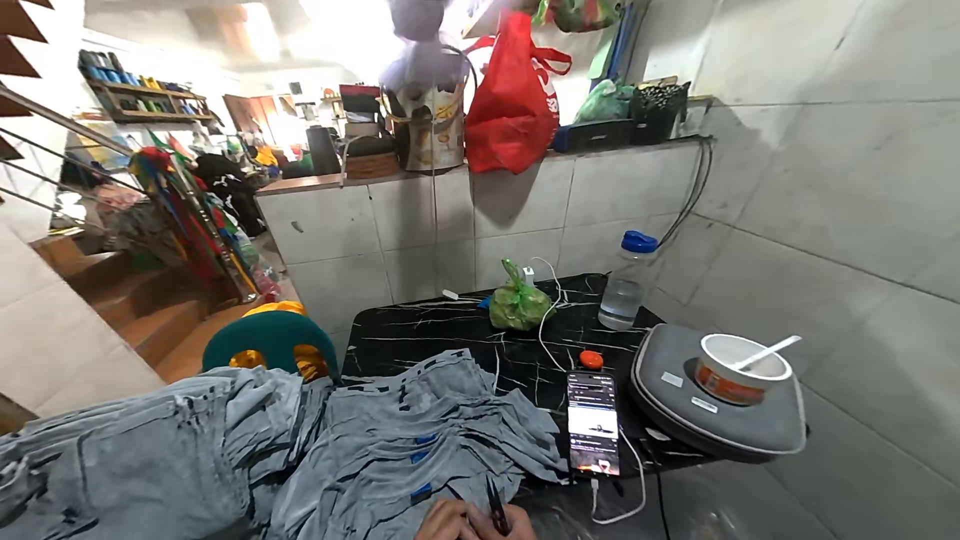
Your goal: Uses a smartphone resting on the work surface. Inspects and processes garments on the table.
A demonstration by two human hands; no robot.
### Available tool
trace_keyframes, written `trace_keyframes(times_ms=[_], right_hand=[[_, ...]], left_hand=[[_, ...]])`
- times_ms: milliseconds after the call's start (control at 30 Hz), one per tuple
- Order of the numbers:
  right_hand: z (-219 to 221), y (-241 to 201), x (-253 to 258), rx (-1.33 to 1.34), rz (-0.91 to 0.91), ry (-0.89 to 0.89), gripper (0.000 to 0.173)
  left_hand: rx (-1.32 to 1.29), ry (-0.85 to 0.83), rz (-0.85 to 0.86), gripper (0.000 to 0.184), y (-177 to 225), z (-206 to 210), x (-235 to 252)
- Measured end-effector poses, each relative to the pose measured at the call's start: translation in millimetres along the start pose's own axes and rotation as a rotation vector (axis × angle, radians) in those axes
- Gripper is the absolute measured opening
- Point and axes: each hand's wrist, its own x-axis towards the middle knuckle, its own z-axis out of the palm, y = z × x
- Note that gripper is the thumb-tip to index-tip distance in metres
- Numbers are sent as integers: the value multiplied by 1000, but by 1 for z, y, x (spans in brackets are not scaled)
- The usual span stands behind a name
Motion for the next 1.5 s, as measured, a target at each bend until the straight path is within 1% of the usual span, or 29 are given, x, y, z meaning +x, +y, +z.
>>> trace_keyframes(times_ms=[133,167,200,233,267,333,400,467,567,633,667,733,800,933,1100,1167,1267,1333,1400,1433,1500], right_hand=[[7,0,-8,0,-133,82,17],[8,0,-10,-23,-161,79,14],[9,-1,-12,-59,-182,76,16],[10,-3,-14,-109,-199,76,18],[10,-5,-16,-167,-218,76,20],[11,-7,-18,-285,-272,93,21],[8,-10,-20,-382,-318,103,20],[-1,-15,-20,-505,-341,60,23],[-16,-22,-19,-658,-313,-25,37],[-20,-26,-21,-728,-297,-14,49],[-22,-27,-21,-760,-307,-8,52],[-22,-27,-22,-812,-371,3,49],[-20,-28,-22,-871,-403,7,46],[-12,-27,-22,-934,-376,2,48],[-2,-26,-22,-980,-425,58,43],[-1,-25,-21,-1011,-445,65,39],[2,-22,-21,-1078,-478,83,38],[5,-21,-20,-1001,-475,166,39],[7,-18,-14,-760,-434,241,37],[6,-16,-10,-618,-402,250,33],[2,-14,1,-377,-325,194,23]], left_hand=[[-217,12,-93,24,-2,-2,-2],[-250,3,-113,30,-3,-3,-1],[-248,-11,-129,38,-3,-4,0],[-210,-15,-141,41,-2,-4,2],[-149,2,-139,39,-2,-3,4],[-44,72,-87,23,-3,2,7],[-6,110,-47,12,-5,3,9],[1,130,-45,8,-6,4,10],[-62,186,-77,8,-8,4,10],[-154,238,-160,7,-9,4,9],[-193,260,-217,6,-8,3,10],[-254,284,-302,5,-5,1,11],[-287,304,-336,4,-2,1,11],[-270,302,-292,5,1,3,8],[-209,275,-230,6,1,5,5],[-207,273,-233,7,-1,5,4],[-248,303,-265,7,-1,7,5],[-288,345,-292,6,-1,8,7],[-296,376,-319,7,0,9,8],[-291,376,-324,8,2,9,8],[-240,352,-292,10,6,12,8]])
